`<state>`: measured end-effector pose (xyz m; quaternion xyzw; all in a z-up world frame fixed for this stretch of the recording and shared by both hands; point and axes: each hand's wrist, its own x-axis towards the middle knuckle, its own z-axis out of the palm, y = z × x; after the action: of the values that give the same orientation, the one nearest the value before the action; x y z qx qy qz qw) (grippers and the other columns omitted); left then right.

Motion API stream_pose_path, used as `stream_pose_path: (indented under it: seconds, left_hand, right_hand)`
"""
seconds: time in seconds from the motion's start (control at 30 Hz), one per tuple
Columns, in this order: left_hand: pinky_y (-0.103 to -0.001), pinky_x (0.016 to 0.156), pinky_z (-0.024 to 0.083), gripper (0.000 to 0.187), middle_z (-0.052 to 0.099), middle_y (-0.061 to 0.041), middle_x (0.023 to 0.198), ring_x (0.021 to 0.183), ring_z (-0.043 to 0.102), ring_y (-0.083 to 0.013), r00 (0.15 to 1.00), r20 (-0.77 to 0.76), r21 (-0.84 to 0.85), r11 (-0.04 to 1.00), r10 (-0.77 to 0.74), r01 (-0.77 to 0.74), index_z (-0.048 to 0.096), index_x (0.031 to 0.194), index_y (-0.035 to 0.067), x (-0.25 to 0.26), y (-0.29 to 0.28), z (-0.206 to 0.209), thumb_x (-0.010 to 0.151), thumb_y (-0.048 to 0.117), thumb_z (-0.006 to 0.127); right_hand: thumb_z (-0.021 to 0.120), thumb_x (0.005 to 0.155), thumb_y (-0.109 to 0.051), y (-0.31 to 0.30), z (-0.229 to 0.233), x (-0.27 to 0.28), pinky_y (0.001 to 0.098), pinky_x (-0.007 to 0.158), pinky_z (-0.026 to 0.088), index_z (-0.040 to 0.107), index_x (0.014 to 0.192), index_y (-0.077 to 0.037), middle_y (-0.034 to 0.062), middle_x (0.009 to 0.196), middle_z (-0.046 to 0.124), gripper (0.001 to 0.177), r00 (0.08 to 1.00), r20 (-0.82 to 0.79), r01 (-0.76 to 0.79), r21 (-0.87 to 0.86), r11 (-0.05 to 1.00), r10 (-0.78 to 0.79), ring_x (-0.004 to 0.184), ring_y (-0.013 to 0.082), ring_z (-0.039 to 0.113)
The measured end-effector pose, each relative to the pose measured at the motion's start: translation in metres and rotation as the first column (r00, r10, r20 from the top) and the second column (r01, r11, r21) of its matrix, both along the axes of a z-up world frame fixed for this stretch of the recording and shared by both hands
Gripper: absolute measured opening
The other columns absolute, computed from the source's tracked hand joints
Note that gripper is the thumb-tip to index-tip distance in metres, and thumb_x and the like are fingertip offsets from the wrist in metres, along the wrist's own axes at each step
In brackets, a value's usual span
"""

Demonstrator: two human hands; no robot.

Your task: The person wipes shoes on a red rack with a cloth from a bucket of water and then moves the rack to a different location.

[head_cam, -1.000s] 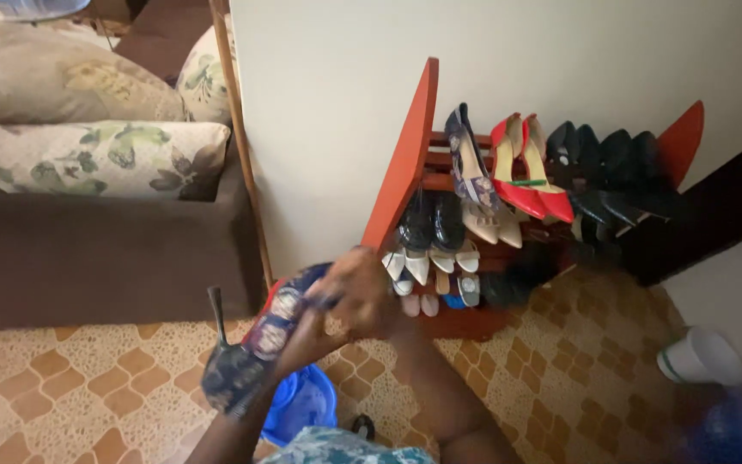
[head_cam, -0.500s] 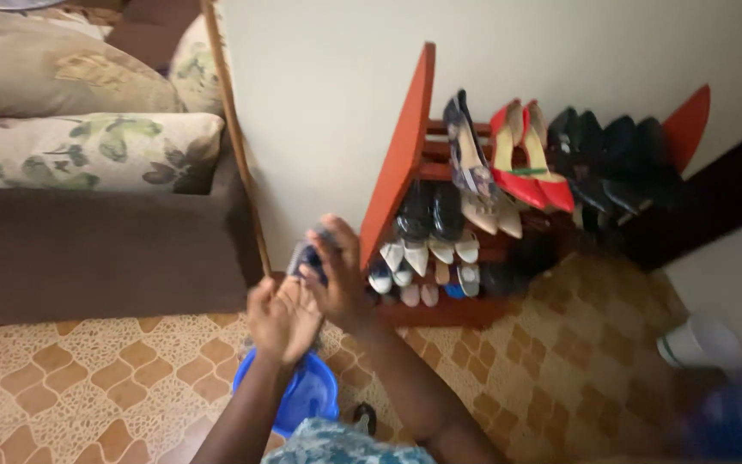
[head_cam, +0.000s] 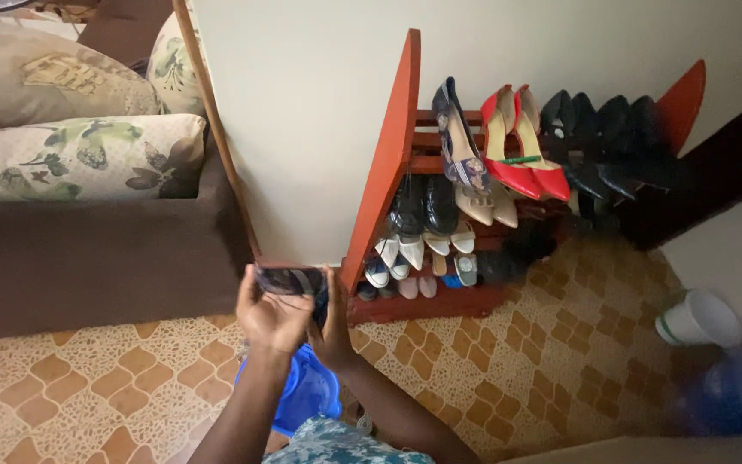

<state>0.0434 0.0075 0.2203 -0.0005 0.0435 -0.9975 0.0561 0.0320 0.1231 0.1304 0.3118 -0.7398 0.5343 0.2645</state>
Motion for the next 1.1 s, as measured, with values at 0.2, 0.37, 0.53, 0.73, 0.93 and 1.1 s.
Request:
stream_pose_path:
  seconds: [0.2,0.37,0.53,0.73,0.93,1.1]
  left_hand:
    - [-0.04,0.106,0.047,0.041,0.076,-0.012,0.12,0.116,0.067,-0.0248,0.921,0.279,-0.391,0.844,-0.272,0.368,0.067,0.117,0.004,0.002,-0.012,0.004,0.098,0.039,0.056]
    - [-0.046,0.099,0.046,0.055,0.067,-0.016,0.124,0.109,0.063,-0.0258,0.983,0.111,-0.916,0.399,0.146,0.044,0.06,0.132,0.003,-0.01,-0.03,-0.044,0.101,0.048,0.052]
    - [-0.045,0.11,0.043,0.08,0.066,-0.011,0.133,0.119,0.062,-0.0268,0.945,0.306,-0.617,0.779,0.111,0.108,0.055,0.142,0.006,-0.031,0.006,-0.08,0.096,0.069,0.042]
    - [-0.047,0.102,0.052,0.093,0.067,-0.018,0.127,0.118,0.067,-0.0324,0.987,0.124,-0.334,0.933,-0.102,0.138,0.055,0.133,-0.004,-0.024,0.0,-0.069,0.088,0.077,0.041]
    - [-0.042,0.106,0.051,0.071,0.066,-0.012,0.132,0.119,0.064,-0.027,0.987,0.163,-0.407,0.911,-0.002,0.069,0.056,0.141,0.005,-0.036,0.012,-0.081,0.106,0.065,0.041]
    - [-0.042,0.101,0.051,0.068,0.067,-0.012,0.127,0.114,0.065,-0.0266,0.981,0.181,-0.618,0.784,0.068,0.059,0.058,0.136,0.007,-0.029,0.0,-0.088,0.103,0.062,0.037]
  right_hand:
    - [0.069,0.101,-0.03,0.014,0.004,-0.062,0.0406,0.112,0.044,0.045,0.149,-0.004,0.02,0.141,0.056,0.059,0.967,0.254,0.099,-0.26,0.96,-0.031,0.131,0.0308,0.056]
    - [0.072,0.096,-0.03,0.043,0.027,-0.074,0.0378,0.091,0.053,0.049,0.132,-0.006,0.0172,0.113,0.064,0.049,0.851,0.475,0.254,-0.003,0.967,-0.222,0.101,0.0264,0.065]
    - [0.07,0.093,-0.018,0.025,0.045,-0.04,0.0441,0.089,0.051,0.045,0.129,-0.004,0.0205,0.118,0.056,0.046,0.969,0.183,0.136,0.175,0.975,-0.168,0.105,0.0357,0.061]
    - [0.061,0.092,-0.012,0.058,0.095,-0.033,0.0439,0.078,0.052,0.033,0.133,-0.017,0.0189,0.116,0.056,0.05,0.583,0.527,-0.18,-0.659,0.731,0.619,0.094,0.0327,0.063]
    - [0.07,0.093,-0.008,0.015,0.105,-0.009,0.0404,0.102,0.051,0.046,0.128,-0.01,0.017,0.127,0.053,0.042,0.968,0.183,-0.191,0.09,0.977,0.172,0.12,0.0324,0.06]
    - [0.074,0.082,-0.003,0.043,0.092,0.024,0.0455,0.102,0.047,0.056,0.132,-0.008,0.0187,0.137,0.057,0.053,0.994,0.085,-0.107,0.545,0.831,0.071,0.123,0.0396,0.059]
